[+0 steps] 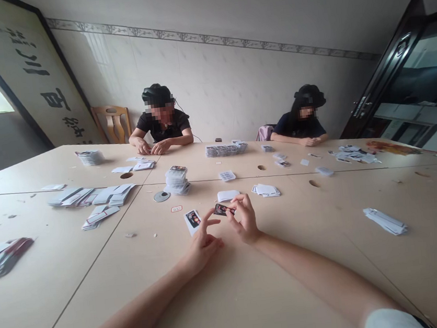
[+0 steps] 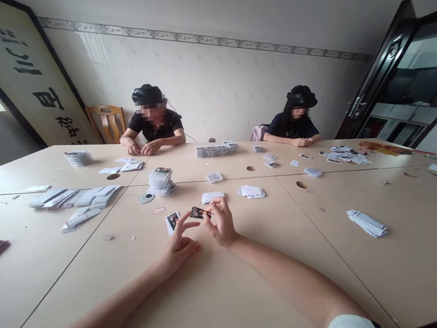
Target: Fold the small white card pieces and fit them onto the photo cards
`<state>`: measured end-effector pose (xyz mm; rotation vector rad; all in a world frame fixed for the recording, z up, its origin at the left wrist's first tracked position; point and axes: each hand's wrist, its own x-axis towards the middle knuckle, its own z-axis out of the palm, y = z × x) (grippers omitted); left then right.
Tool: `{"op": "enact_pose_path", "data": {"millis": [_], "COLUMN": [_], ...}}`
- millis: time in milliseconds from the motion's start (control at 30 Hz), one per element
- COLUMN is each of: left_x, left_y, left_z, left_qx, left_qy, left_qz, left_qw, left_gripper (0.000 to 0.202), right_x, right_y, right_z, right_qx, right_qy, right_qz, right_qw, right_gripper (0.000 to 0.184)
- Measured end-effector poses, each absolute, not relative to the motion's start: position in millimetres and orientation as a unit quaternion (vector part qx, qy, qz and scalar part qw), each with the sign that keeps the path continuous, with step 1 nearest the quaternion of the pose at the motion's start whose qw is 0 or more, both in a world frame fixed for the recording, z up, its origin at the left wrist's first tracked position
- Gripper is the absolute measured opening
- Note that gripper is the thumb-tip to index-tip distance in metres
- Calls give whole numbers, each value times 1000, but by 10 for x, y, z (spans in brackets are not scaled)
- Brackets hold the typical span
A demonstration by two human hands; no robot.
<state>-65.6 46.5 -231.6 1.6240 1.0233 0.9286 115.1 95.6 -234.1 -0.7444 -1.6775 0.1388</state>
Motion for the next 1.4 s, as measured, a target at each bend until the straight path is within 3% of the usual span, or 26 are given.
{"op": "enact_pose_path", "data": {"millis": [167, 833, 1000, 1233, 1267, 1400], "left_x": [-653, -653, -661, -660, -662, -664], "left_y": [483, 498, 499, 509, 509, 495], "left_z": [-2329, -2352, -2374, -2295, -2289, -2284], "left_qx": [669, 667, 675, 599, 599, 626], "left_qy": [422, 434, 436, 444, 446, 442], "left_qz": [383, 387, 378, 425, 422, 404], "left_qw": [478, 466, 460, 514, 513, 500], "left_gripper": [69, 72, 75, 89, 88, 85], "right_x": [1148, 1118, 1100, 1170, 1204, 1431], "right_y": [981, 1048, 1031, 1172, 1226, 1469], "right_z": [-2336, -2374, -2355, -2424, -2443, -2494], "right_qx": [-305, -339, -366, -383, -401, -445], "right_qy": [-733, -679, -638, -616, -607, -600], "right_qz": [47, 197, 266, 233, 228, 186], "right_qw": [606, 620, 623, 647, 648, 638], "right_gripper": [6, 13, 20, 16, 18, 68]}}
